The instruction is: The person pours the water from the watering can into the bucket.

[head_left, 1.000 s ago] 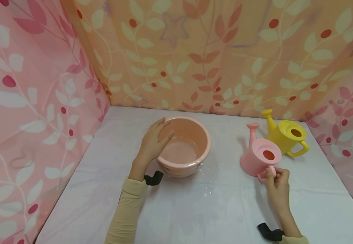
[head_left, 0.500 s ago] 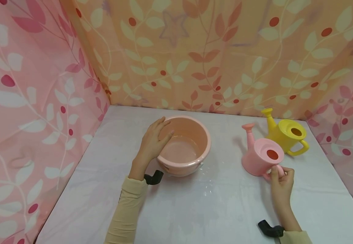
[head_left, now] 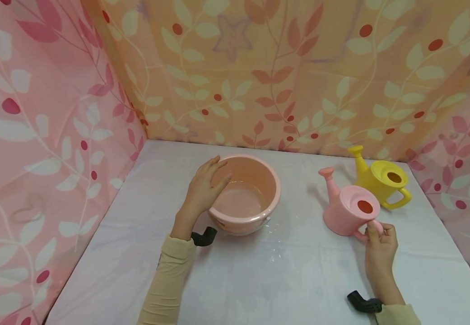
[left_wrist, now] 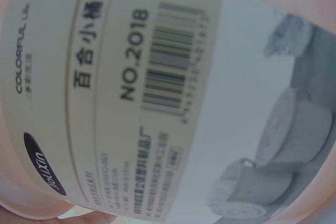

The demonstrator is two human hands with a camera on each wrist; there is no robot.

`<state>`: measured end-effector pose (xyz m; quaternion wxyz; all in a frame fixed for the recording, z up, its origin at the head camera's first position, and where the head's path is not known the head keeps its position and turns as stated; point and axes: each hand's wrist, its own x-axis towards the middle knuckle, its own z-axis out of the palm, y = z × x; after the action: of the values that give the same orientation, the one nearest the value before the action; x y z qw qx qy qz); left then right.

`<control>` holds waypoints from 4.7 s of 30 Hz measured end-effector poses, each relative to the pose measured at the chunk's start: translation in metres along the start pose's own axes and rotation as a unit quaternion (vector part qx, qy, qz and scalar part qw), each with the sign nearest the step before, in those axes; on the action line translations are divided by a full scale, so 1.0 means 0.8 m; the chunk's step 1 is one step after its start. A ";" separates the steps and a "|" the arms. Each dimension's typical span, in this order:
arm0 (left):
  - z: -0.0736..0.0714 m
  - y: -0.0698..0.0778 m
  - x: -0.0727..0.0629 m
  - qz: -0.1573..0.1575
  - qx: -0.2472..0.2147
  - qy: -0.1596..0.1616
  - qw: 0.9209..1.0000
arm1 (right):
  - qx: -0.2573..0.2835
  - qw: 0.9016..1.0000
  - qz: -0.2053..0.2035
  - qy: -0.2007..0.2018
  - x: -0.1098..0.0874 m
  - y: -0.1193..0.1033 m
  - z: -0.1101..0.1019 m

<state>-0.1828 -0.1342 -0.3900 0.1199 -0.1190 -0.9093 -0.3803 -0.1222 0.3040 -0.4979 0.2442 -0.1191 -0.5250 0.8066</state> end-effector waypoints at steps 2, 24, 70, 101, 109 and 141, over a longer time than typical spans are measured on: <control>-0.001 0.000 0.000 0.000 0.000 0.000 1.000 | 0.070 0.997 -0.005 -0.011 0.002 0.001 -0.001; 0.000 -0.001 0.001 0.005 0.002 0.000 1.000 | 0.141 0.983 -0.094 -0.076 0.012 -0.039 0.032; 0.000 -0.001 0.000 0.009 0.006 0.006 1.000 | 0.037 0.967 -0.101 -0.230 -0.025 -0.100 0.101; 0.000 -0.001 -0.002 0.004 -0.001 0.001 1.000 | -0.079 0.953 -0.098 -0.277 -0.044 -0.104 0.119; 0.000 0.000 -0.002 0.007 0.003 -0.001 1.000 | -0.104 0.943 -0.114 -0.295 -0.040 -0.107 0.120; -0.002 0.000 -0.001 0.006 0.005 -0.001 1.000 | -0.163 0.924 -0.119 -0.324 -0.032 -0.138 0.141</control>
<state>-0.1819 -0.1356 -0.3895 0.1219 -0.1242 -0.9106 -0.3747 -0.1216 0.2382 -0.3523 0.1327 0.1738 -0.7102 0.6692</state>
